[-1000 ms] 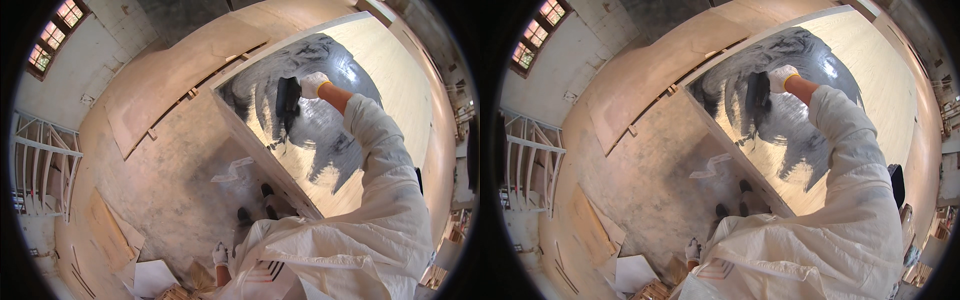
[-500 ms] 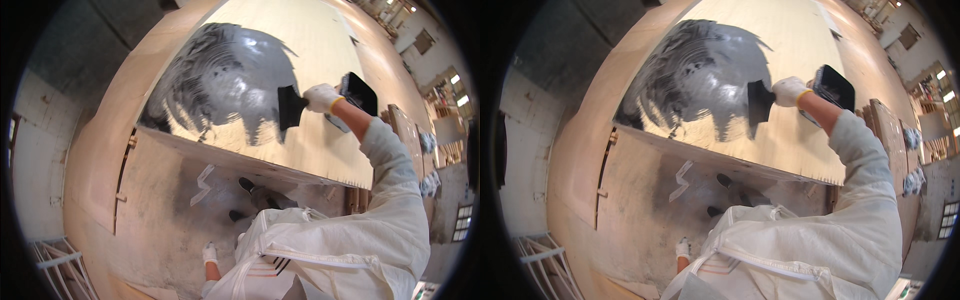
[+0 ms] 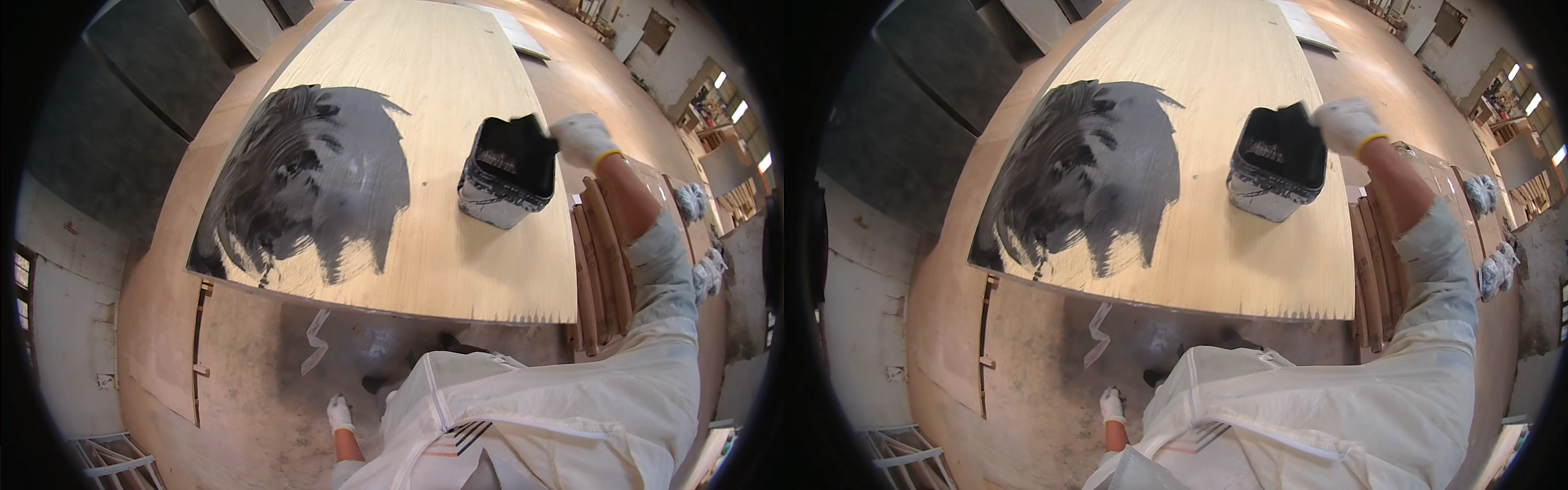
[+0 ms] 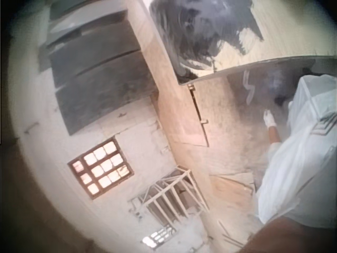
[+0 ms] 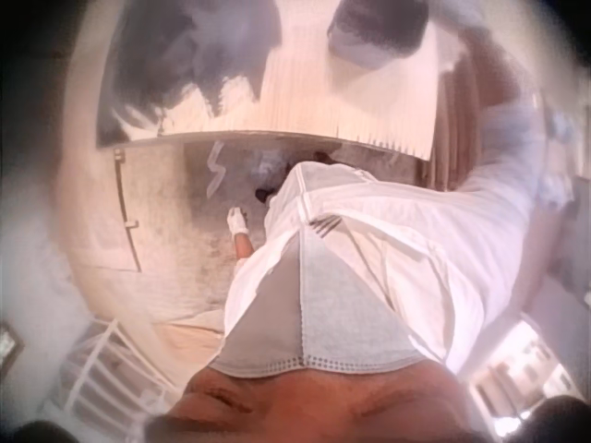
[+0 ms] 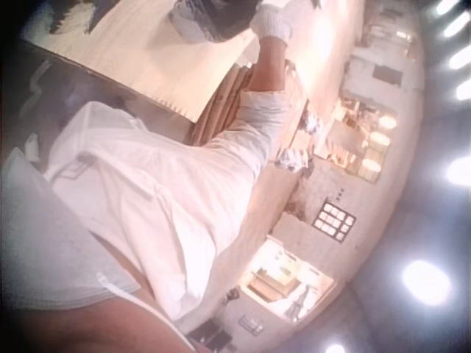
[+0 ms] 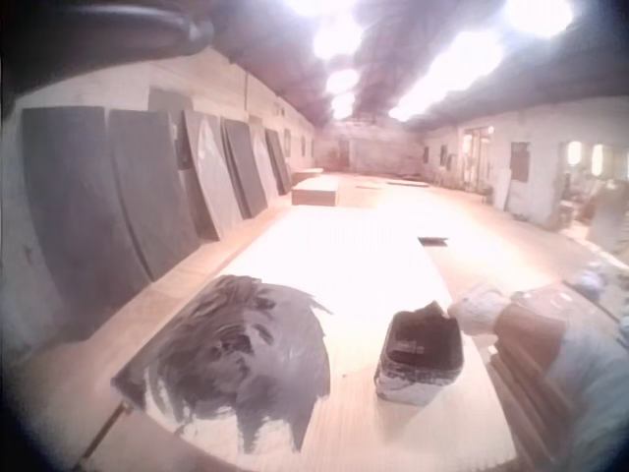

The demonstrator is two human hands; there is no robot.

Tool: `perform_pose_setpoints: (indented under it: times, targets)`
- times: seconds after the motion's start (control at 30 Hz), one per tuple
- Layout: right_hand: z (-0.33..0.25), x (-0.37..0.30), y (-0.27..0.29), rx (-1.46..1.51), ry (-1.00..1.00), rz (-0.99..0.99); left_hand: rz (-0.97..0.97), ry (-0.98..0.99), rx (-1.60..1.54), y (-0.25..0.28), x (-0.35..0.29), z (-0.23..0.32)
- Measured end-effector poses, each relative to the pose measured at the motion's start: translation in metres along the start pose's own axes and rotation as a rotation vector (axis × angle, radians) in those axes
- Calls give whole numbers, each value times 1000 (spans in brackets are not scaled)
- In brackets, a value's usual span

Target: The person carries a paint bucket and a large wooden board, places the board on supports, and applies black paint with a brush. The person repeatedly dips the brush into the bucket and spreads the paint across the board surface.

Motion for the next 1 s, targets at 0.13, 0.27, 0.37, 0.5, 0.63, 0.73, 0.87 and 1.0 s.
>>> perform_pose_setpoints:
  times: [0.13, 0.27, 0.37, 0.5, 0.63, 0.73, 0.87, 1.0]
  targets:
    - [-63, 51, -28, -88, 272, -31, -9, 91, 75, -41, -59, -67]
    - [-90, 104, -114, -232, 431, -136, -34, 37, 191, -89, -130, -66]
    - [-93, 113, -121, -190, 493, -103, 72, 85, 159, -87, -167, -76]
    - [-77, 109, -103, -179, 445, -72, 120, 44, 136, -62, -192, -91]
    - [-44, 84, -68, -117, 424, -51, 230, 287, 68, -62, -187, -84]
    - [-55, 70, -74, -184, 383, 36, 160, 176, 78, -69, -167, -75]
    - [-48, 65, -72, -50, 249, 67, 43, 48, 197, -79, -146, -52]
    - [-54, 53, -72, -9, 187, 156, -15, 17, 227, -62, -122, -34]
Point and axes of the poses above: each hand's wrist, its own x-axis towards the middle knuckle, its own y-axis out of the back of the hand, z = x × y, the point moved 4 cm from there along x, towards the middle knuckle, and after that the axes turned 12 degrees about -x, right-handed, at the moved point
